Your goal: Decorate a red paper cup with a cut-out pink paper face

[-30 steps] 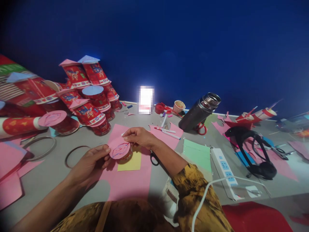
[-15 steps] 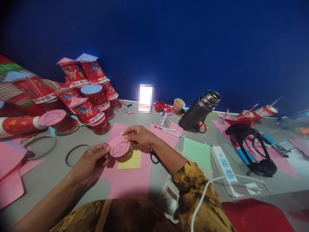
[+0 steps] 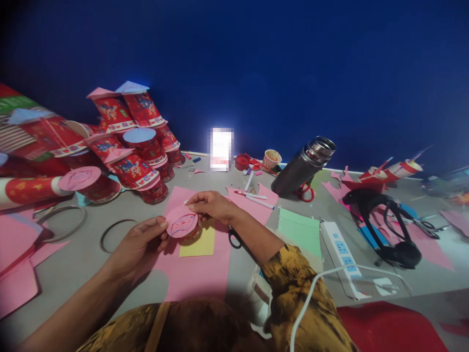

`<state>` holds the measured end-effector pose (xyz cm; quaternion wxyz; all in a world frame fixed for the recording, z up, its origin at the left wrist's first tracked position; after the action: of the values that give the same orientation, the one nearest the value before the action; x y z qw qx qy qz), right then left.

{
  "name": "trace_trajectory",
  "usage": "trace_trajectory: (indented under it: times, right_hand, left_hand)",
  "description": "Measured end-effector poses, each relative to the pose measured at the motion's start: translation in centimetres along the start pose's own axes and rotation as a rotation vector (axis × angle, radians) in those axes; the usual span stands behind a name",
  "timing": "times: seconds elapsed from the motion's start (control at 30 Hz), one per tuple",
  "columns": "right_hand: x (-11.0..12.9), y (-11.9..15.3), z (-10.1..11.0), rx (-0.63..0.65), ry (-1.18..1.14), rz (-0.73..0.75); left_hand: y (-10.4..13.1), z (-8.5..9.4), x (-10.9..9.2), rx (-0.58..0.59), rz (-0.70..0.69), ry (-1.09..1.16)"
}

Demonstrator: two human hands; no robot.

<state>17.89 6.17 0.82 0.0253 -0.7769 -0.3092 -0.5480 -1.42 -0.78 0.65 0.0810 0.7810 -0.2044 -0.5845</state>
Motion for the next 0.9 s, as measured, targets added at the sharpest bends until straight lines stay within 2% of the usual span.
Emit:
trace_trajectory:
  times: [0.27, 0.53, 0.6, 0.8, 0.9]
  right_hand:
    - [-0.3, 0.0, -0.1, -0.009, -0.048, -0.045]
    - [-0.2, -0.1, -0.1, 0.000, -0.067, -0.027]
    - [-0.3, -0.1, -0.1, 0.001, -0.068, -0.027]
    - [-0.2, 0.0, -0.2, 0.006, -0.073, -0.027]
    - [0.0, 0.0, -0.3, 0.006, -0.066, -0.013]
  left_hand:
    - [-0.1, 0.2, 0.1, -0.006, 0.026, -0.009]
    - [0.1, 0.8, 0.4, -0.098, -0.034, -0.029]
    - [0.0, 1.0, 0.7, -0.100, -0.070, -0.121]
    - [-0.1, 1.2, 0.1, -0.119, -0.313, -0.595]
    - [0.2, 1.1, -0.3, -0.109, -0.322, -0.611]
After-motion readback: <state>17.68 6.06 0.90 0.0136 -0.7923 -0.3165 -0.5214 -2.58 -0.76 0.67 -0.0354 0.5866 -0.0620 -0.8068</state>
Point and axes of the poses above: each hand's wrist, its own y-axis away from the middle knuckle, its own z-axis out of the back of the hand, x = y × z, the point moved 3 cm from there along -y, towards the middle knuckle, and after that the axes turned 11 degrees about -y, right-handed, at the moved point
